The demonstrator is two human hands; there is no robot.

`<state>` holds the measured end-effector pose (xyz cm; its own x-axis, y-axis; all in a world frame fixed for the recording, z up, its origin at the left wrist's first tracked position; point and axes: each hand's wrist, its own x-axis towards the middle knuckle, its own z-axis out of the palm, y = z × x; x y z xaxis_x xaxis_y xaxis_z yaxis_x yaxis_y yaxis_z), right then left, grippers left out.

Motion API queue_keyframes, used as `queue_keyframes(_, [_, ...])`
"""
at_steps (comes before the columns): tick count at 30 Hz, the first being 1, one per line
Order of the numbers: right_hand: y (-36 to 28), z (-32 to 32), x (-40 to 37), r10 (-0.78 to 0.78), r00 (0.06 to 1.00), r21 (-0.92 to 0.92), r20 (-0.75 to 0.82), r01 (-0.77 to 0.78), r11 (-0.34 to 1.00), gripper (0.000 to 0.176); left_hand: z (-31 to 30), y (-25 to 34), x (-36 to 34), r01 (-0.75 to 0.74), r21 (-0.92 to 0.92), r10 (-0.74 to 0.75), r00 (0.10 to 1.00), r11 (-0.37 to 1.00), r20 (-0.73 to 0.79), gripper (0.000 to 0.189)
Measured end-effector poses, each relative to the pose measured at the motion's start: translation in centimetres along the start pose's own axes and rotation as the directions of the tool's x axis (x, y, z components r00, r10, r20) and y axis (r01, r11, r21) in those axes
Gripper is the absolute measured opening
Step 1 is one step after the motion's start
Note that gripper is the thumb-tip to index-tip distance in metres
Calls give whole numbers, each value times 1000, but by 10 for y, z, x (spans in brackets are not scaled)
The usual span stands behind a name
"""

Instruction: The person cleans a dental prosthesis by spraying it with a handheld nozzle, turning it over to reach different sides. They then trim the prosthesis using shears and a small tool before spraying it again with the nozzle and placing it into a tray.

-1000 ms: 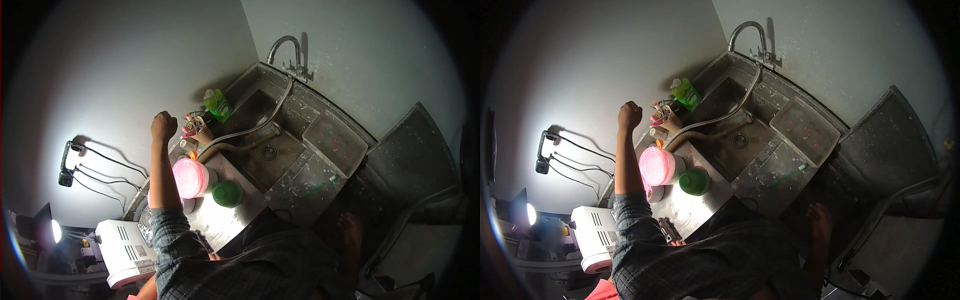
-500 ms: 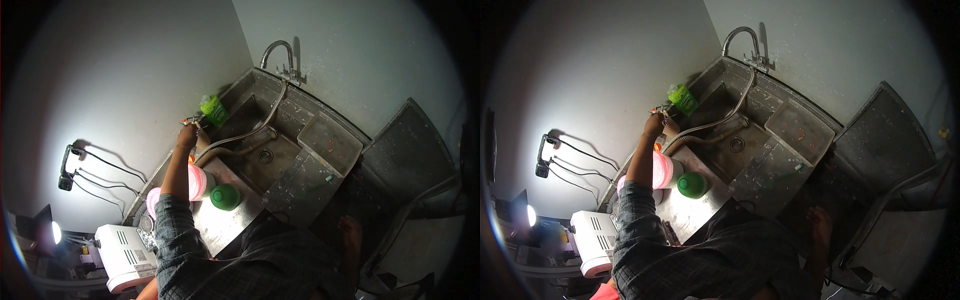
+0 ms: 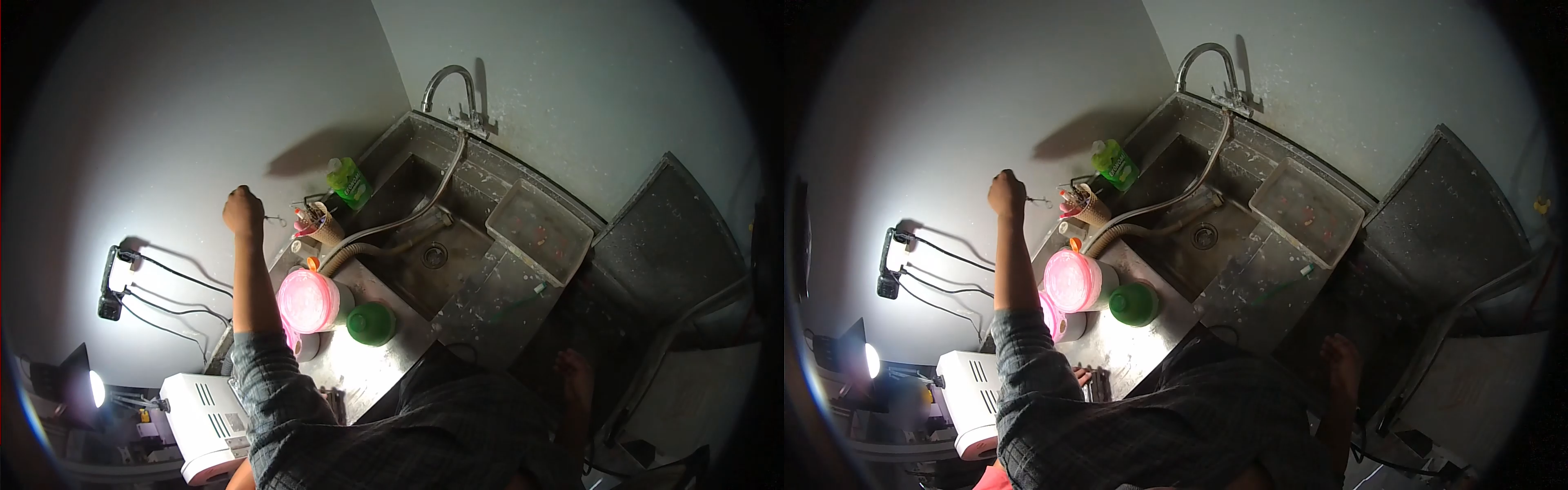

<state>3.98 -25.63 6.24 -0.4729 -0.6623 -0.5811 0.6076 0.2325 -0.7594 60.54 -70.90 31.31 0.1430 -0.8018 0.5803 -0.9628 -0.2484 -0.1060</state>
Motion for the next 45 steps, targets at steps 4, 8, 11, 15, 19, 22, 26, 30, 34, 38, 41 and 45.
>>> queue_keyframes(4, [-13, 17, -8, -2, 1000, -19, 9, 2, 1000, 32, -74, 26, -15, 80, -15, -82, 991, 997, -106, 15])
queue_keyframes(8, [-27, 53, -15, -76, 991, -146, 110, 92, 985, 38, -93, 43, -41, -76, -476, -4, 986, 876, -166, 18])
queue_keyframes(11, [-24, 99, -10, -379, 847, -244, 372, 483, 841, 42, -88, 96, -83, 137, -884, 267, 923, 447, 278, 19])
queue_keyframes(15, [-84, 197, -77, -650, 468, -460, 599, 865, 199, 56, -80, 177, -174, 675, -732, 568, 566, 96, 597, 15])
queue_keyframes(19, [-61, 203, -74, -657, 329, -598, 678, 768, -232, 47, -72, 220, -240, 732, -674, 732, 406, 99, 547, 12])
queue_keyframes(22, [-41, 182, -67, -541, 476, -635, 694, 758, -148, 39, -64, 234, -262, 899, -437, 762, 264, 29, 592, 13])
queue_keyframes(26, [-33, 165, -66, -515, 485, -636, 706, 755, -160, 23, -54, 252, -277, 838, -509, 803, 163, 194, 573, 12])
queue_keyframes(30, [-30, 146, -61, -506, 446, -443, 738, 886, 136, 15, -65, 287, -300, 176, -981, 846, 508, 78, 158, 25])
queue_keyframes(34, [-57, 137, -80, -585, 458, -523, 670, 850, 66, 14, -64, 330, -314, 627, -764, 986, -44, 153, 161, 45])
queue_keyframes(38, [-72, 130, -90, -605, 364, -514, 709, 854, -88, 13, -65, 350, -346, 883, -378, 897, -381, 279, -226, 74])
queue_keyframes(41, [-65, 117, -88, -584, 369, -412, 723, 909, 64, 13, -71, 366, -356, 886, -303, 806, -451, 352, -384, 85])
queue_keyframes(45, [-54, 104, -97, -505, 335, -268, 795, 942, 201, 11, -80, 375, -348, 801, 22, 729, -533, 598, -429, 73])
